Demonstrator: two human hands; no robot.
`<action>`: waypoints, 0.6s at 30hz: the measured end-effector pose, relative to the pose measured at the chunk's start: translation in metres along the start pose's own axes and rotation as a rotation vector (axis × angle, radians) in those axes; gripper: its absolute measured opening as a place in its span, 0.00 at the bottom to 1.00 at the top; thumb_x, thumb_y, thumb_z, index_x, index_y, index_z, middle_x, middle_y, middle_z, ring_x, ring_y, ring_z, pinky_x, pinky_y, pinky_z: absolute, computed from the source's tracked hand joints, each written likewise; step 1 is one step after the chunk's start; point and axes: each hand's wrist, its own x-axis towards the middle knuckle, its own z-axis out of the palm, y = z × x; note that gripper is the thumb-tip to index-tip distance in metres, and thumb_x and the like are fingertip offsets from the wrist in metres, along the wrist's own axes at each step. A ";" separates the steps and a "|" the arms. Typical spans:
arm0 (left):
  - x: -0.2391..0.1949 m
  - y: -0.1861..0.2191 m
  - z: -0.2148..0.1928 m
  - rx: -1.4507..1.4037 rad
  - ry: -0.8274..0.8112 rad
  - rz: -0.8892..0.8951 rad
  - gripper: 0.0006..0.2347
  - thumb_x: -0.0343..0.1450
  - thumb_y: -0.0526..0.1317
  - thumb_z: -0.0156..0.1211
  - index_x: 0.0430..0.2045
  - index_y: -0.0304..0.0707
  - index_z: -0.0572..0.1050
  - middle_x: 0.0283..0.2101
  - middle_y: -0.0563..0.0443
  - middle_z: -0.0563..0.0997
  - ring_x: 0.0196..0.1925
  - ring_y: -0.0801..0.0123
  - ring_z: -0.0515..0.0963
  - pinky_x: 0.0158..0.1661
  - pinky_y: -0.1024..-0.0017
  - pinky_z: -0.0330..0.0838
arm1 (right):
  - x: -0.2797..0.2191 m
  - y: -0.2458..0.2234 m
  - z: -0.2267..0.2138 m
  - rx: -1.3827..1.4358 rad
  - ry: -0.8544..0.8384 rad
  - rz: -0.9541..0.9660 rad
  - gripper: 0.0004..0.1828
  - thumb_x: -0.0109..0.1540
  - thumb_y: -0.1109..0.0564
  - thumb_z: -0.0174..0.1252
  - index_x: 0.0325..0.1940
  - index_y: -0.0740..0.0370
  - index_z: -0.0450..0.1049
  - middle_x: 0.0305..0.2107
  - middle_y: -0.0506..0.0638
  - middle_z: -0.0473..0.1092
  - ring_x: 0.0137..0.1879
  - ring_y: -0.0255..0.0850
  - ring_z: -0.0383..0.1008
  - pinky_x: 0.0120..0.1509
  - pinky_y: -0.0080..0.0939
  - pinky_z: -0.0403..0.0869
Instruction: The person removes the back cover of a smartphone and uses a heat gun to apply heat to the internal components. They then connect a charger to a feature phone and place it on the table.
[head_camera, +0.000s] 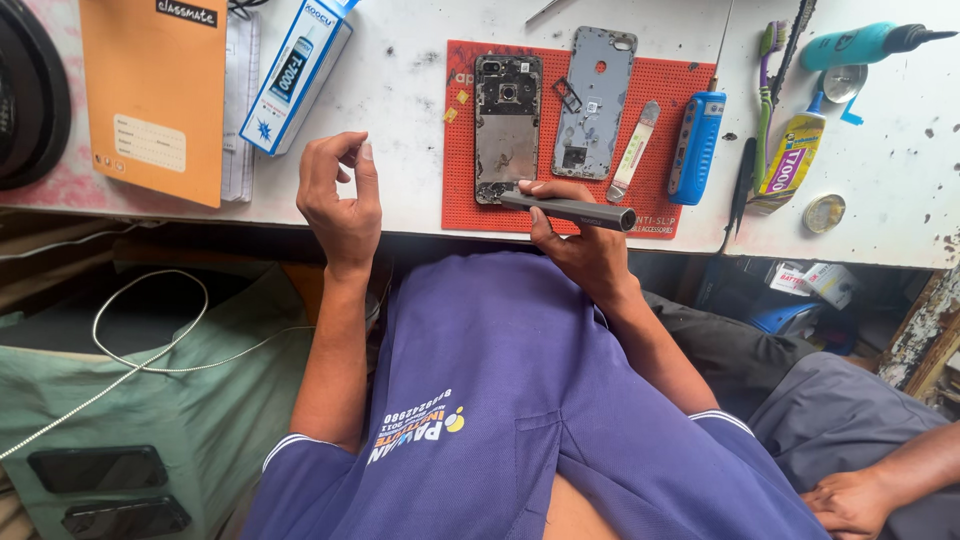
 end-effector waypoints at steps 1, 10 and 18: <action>-0.001 0.001 -0.002 0.006 -0.001 -0.001 0.04 0.76 0.29 0.62 0.41 0.37 0.78 0.39 0.52 0.80 0.37 0.70 0.79 0.35 0.72 0.69 | -0.001 -0.001 0.000 0.002 -0.001 -0.001 0.15 0.66 0.66 0.62 0.56 0.64 0.70 0.51 0.54 0.78 0.60 0.43 0.80 0.66 0.40 0.79; -0.009 0.047 0.034 -0.101 -0.406 0.419 0.11 0.67 0.36 0.72 0.42 0.37 0.81 0.43 0.51 0.81 0.47 0.61 0.78 0.48 0.64 0.70 | -0.011 0.003 -0.015 0.362 0.068 0.091 0.14 0.68 0.72 0.56 0.58 0.71 0.67 0.54 0.62 0.74 0.65 0.49 0.77 0.73 0.45 0.77; 0.004 0.067 0.101 -0.070 -0.458 0.606 0.06 0.71 0.36 0.71 0.37 0.39 0.81 0.41 0.55 0.80 0.46 0.66 0.78 0.45 0.66 0.69 | -0.031 0.010 -0.048 0.428 0.368 0.107 0.13 0.70 0.71 0.53 0.58 0.72 0.65 0.52 0.63 0.75 0.62 0.47 0.79 0.73 0.45 0.79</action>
